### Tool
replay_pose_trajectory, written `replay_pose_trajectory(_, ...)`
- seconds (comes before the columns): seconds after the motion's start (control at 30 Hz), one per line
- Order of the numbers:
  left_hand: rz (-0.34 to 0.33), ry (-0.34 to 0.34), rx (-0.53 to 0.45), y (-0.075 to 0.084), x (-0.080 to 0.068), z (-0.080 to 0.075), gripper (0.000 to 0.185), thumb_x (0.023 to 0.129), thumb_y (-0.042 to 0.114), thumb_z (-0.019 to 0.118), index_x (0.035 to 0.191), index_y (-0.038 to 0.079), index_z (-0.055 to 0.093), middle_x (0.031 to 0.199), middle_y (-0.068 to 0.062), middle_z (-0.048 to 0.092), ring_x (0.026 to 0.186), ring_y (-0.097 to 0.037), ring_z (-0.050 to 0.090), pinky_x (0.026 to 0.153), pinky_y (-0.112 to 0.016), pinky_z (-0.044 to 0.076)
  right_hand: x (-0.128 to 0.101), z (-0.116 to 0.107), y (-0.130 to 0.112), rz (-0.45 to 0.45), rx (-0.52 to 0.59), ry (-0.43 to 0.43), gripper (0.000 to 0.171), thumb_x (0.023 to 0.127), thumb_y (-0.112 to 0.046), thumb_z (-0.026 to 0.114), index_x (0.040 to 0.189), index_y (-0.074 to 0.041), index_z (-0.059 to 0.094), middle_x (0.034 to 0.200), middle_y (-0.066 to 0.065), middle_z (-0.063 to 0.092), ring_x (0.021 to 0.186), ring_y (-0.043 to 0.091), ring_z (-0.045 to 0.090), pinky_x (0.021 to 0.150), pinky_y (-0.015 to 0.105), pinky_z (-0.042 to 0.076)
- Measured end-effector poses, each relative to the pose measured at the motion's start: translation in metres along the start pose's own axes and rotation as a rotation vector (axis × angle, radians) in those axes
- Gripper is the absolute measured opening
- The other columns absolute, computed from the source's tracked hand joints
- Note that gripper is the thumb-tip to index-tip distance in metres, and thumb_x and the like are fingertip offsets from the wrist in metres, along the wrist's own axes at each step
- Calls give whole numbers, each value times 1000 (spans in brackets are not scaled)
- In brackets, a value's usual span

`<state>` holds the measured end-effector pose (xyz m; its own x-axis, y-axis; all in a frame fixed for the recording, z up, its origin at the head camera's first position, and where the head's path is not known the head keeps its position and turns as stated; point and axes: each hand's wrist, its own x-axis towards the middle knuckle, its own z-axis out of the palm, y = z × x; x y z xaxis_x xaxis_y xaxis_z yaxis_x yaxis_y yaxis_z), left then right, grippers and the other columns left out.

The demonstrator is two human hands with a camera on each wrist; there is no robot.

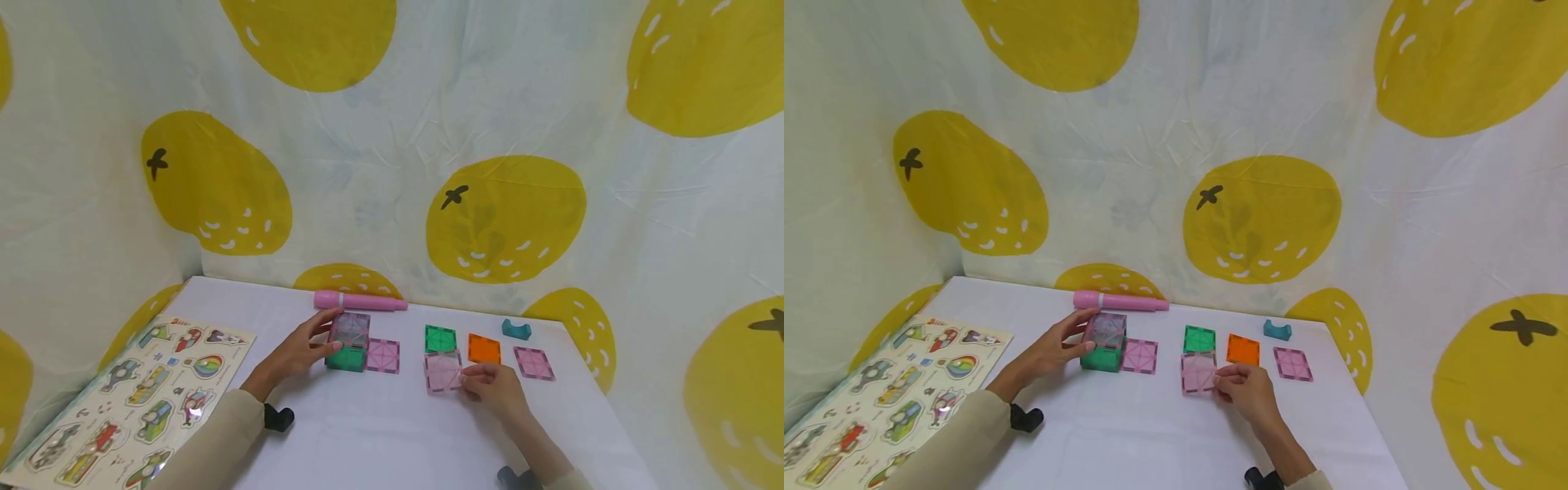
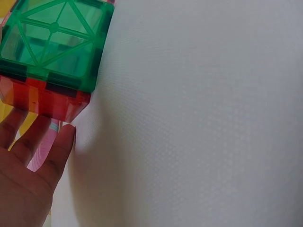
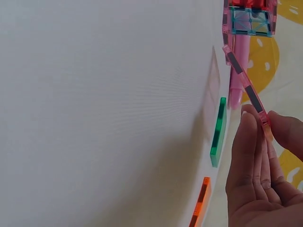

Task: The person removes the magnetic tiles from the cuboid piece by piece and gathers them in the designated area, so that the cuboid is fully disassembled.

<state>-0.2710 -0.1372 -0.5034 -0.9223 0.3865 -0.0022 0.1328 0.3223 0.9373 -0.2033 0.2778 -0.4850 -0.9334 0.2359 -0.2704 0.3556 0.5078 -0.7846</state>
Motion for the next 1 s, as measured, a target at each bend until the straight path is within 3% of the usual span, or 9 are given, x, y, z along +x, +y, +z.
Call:
replay_pose_trajectory(0.33,16,1,7,0,-2,0,75,100,36,74,164,38,35,175,-5,30,161,-43,31,124,-62,40,-7,0,5,45,5,-33,19,96,-24,81,108,-9,80,93,2,80,81,17,74,82,24,63)
replay_pose_trajectory(0.6,18,1,11,1,-3,0,75,100,37,75,164,37,36,175,-5,31,160,-44,31,124,-63,39,-12,0,7,51,-50,-52,17,97,-22,79,107,-8,80,89,2,79,77,18,70,79,25,63)
replay_pose_trajectory(0.77,18,0,7,1,-2,0,76,100,38,75,164,37,36,175,-3,31,161,-42,31,124,-61,39,-12,-4,9,43,-143,-53,16,95,-26,81,104,-12,81,88,1,78,80,19,67,82,30,64)
replay_pose_trajectory(0.87,19,-2,11,1,-2,0,76,100,38,75,165,37,35,175,-3,31,160,-41,32,124,-60,40,-14,-7,6,6,-188,-32,15,94,-25,82,103,-13,81,91,0,78,84,17,67,85,32,65)
replay_pose_trajectory(1.0,11,-1,7,1,-1,0,76,100,37,75,164,39,35,174,-1,32,161,-40,32,125,-60,40,-16,-4,0,-122,-181,-13,12,95,-18,80,105,-13,80,94,0,77,86,17,67,82,28,65)
